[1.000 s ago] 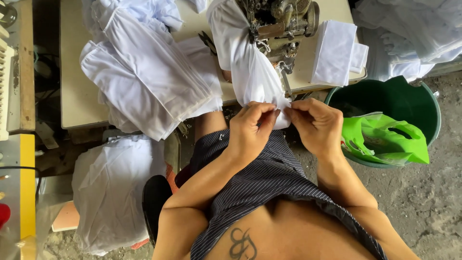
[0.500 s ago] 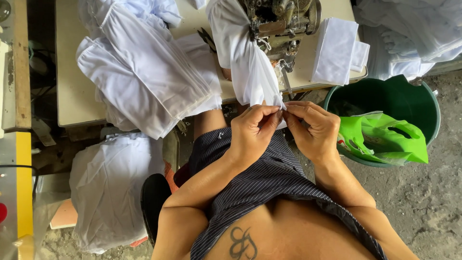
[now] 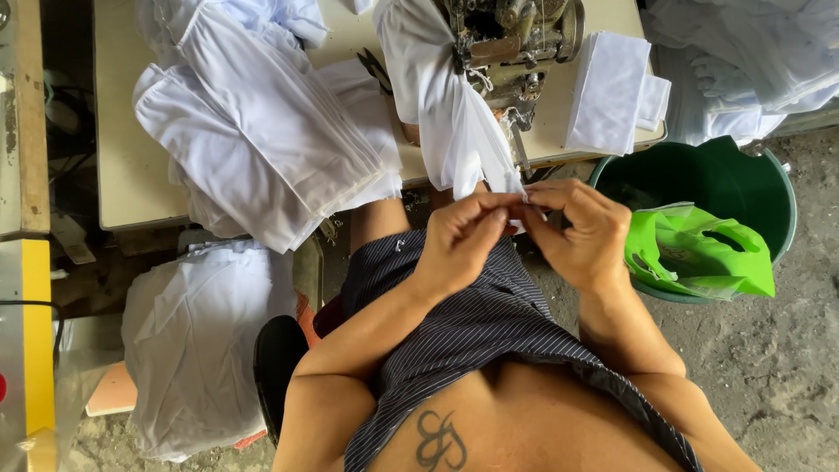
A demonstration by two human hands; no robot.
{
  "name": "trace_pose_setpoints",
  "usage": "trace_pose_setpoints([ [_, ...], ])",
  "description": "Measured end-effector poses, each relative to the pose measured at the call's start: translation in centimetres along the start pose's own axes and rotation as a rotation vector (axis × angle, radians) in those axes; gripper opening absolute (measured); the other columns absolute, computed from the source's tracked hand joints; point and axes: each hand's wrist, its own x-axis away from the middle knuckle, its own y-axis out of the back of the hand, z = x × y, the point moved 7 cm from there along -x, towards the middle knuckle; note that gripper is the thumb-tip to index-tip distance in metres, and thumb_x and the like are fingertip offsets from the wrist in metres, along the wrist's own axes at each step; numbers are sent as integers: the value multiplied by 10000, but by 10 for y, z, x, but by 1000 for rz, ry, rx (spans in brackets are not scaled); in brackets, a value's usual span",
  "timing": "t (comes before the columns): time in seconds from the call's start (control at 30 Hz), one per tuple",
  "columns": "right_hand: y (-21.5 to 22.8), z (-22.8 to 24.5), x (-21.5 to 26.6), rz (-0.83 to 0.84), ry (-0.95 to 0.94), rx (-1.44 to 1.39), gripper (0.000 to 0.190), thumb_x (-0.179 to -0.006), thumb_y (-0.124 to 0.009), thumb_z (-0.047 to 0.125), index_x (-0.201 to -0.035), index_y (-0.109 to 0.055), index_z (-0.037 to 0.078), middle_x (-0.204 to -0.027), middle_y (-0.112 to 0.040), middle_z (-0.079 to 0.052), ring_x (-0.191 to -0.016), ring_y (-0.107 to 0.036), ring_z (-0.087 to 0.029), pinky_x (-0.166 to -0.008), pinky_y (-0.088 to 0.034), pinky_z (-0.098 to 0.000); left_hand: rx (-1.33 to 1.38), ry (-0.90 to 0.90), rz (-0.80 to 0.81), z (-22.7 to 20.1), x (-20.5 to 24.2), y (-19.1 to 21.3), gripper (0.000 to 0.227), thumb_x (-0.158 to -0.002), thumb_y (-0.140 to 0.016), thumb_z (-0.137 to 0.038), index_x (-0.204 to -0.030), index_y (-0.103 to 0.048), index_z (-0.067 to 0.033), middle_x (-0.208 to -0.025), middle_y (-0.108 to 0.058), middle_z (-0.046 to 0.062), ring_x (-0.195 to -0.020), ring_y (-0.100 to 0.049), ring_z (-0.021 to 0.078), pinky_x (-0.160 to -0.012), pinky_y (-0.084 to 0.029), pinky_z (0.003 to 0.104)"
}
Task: A worker in a sewing factory handles and prepares white fabric pieces, possibly turning them inside out or inspecting them at a sewing machine station.
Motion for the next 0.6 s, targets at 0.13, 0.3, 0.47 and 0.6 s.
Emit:
trace_pose_setpoints([
  [0.13,14,-33,2,-75,-136,-85,184,-816,-727,-188,-937,-692,-54,-846,-705,-189,-656,-680,-229,-577,-552,-305,636,749,403,146,-3,-14,346,-982,-476,-418,-1066,-508,-84,-1048,-737,208,-1008,-721,330,-776,-611,322],
  [0.3,33,-48,-2,-230,-166,-91,203,-849,-695,-235,-957,-568,-120,-915,-651,-231,-720,-641,-219,-591,-521,-311,881,578,-33,222,-44,11,570,-892,-639,-586,-1110,-472,-87,-1145,-642,274,-1049,-647,372,-860,-539,417],
  [0.47,34,-119,44,-205,-323,-33,151,-908,-591,-189,-1001,-616,-73,-818,-653,-182,-737,-624,-172,-600,-500,-314,246,145,-891,231,-55,149,492,-801,-811,-97,-1232,-607,28,-1242,-611,182,-1171,-507,203,-1110,-322,351],
  [0.6,-27,-142,90,-59,-651,-239,186,-893,-570,-116,-916,-700,14,-820,-687,-148,-726,-696,-202,-668,-599,-307,-298,-147,-765,72,-102,167,160,-869,-695,-136,-930,-561,-74,-893,-534,44,-839,-486,130,-780,-418,302],
])
